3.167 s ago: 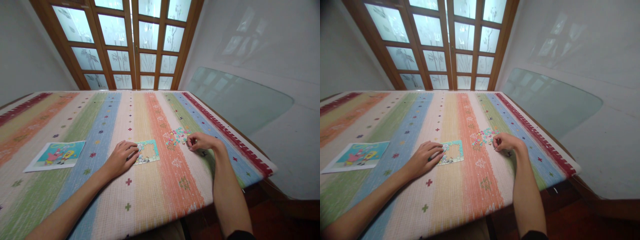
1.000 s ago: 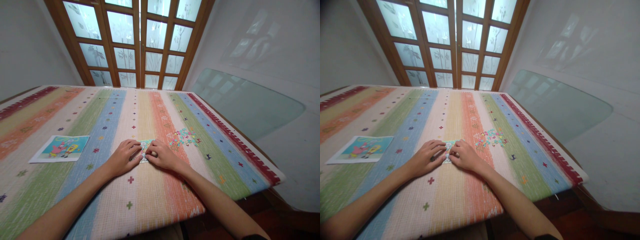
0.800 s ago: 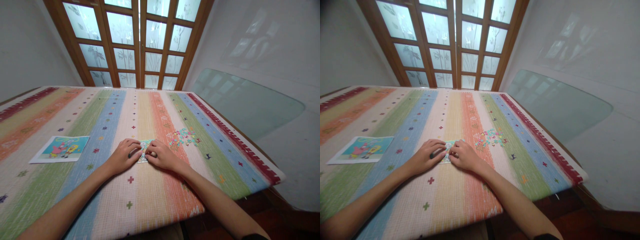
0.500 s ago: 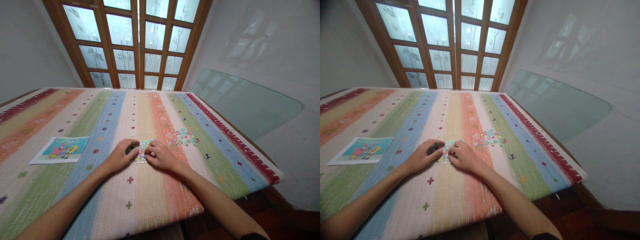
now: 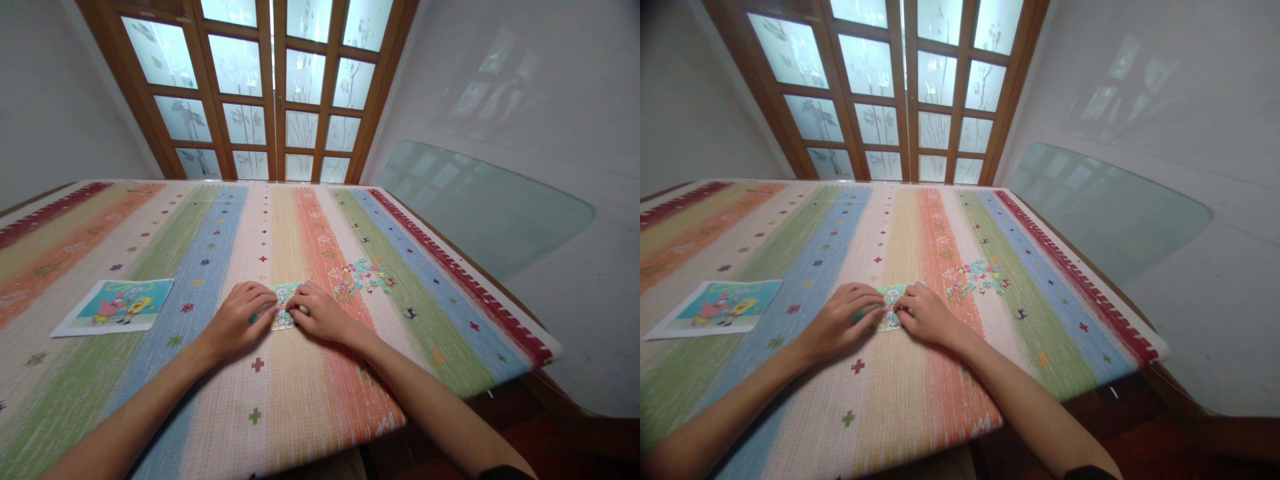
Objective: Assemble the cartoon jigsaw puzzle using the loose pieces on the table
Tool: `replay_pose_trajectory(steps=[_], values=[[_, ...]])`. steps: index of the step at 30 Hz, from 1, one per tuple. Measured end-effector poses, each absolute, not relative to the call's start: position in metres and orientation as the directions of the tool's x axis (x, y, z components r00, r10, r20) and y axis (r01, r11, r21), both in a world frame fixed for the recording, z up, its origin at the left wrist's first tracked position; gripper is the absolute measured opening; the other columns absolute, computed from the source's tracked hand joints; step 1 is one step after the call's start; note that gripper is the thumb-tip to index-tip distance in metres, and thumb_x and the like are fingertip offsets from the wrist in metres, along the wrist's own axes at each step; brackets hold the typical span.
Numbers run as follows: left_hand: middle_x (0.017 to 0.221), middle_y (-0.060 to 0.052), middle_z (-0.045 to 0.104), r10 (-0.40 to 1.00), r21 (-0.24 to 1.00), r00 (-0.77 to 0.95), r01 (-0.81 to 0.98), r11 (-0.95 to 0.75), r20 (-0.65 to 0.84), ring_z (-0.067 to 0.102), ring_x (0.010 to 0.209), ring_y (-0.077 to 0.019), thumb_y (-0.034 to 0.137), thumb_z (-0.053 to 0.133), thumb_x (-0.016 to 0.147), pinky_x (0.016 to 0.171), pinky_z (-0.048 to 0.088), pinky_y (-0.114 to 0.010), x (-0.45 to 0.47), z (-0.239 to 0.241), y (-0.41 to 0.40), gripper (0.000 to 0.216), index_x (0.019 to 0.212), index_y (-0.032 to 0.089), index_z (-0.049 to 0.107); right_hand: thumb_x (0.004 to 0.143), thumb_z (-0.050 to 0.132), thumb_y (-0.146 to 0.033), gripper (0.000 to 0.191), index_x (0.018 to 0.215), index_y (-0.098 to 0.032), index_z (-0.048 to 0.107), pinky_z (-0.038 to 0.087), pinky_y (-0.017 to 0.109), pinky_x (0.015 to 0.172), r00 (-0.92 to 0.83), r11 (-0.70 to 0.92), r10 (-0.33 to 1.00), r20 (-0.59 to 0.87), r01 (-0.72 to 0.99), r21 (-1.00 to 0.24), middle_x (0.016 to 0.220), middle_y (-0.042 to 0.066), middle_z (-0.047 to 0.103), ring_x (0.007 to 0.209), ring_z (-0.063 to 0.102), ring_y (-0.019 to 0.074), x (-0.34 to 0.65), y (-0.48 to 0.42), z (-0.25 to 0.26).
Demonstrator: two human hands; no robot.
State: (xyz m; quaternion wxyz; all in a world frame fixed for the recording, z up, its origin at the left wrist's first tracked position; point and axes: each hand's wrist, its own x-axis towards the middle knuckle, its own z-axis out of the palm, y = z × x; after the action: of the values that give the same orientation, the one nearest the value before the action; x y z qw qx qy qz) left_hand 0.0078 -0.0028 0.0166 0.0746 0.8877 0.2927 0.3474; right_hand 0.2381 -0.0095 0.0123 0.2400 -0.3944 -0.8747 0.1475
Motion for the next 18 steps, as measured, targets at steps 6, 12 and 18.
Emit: replay_pose_trajectory(steps=[6, 12, 18], values=[[0.096, -0.006, 0.073, 0.440, 0.244, 0.713, 0.367, -0.898, 0.546, 0.058, 0.092, -0.0224, 0.017, 0.052, 0.101, 0.084, 0.047, -0.038, 0.014, 0.020, -0.017, 0.018, 0.100, 0.017, 0.070, 0.092, 0.055, -0.004, 0.024, 0.095, -0.017, 0.075, 0.044, 0.034, 0.089, -0.582, 0.639, 0.764, 0.279, 0.618, -0.458, 0.093, 0.007, 0.066, 0.095, 0.055, 0.0207, 0.240, -0.007, 0.011], [0.101, -0.008, 0.072, 0.415, 0.198, 0.769, 0.365, -0.910, 0.486, 0.057, 0.091, -0.0240, 0.018, 0.049, 0.102, 0.085, 0.047, -0.041, 0.016, 0.017, -0.018, 0.021, 0.108, 0.016, 0.069, 0.092, 0.051, -0.001, 0.027, 0.096, -0.016, 0.074, 0.045, 0.034, 0.088, -0.581, 0.649, 0.756, 0.299, 0.608, -0.458, 0.095, 0.007, 0.066, 0.096, 0.056, 0.0207, 0.240, -0.007, 0.008], [0.102, -0.009, 0.071, 0.402, 0.167, 0.796, 0.367, -0.915, 0.453, 0.060, 0.089, -0.0234, 0.018, 0.047, 0.103, 0.087, 0.048, -0.043, 0.018, 0.016, -0.018, 0.021, 0.106, 0.016, 0.068, 0.091, 0.051, -0.001, 0.025, 0.096, -0.015, 0.072, 0.045, 0.035, 0.088, -0.593, 0.678, 0.734, 0.331, 0.603, -0.421, 0.095, 0.008, 0.066, 0.094, 0.055, 0.0213, 0.241, -0.007, 0.007]])
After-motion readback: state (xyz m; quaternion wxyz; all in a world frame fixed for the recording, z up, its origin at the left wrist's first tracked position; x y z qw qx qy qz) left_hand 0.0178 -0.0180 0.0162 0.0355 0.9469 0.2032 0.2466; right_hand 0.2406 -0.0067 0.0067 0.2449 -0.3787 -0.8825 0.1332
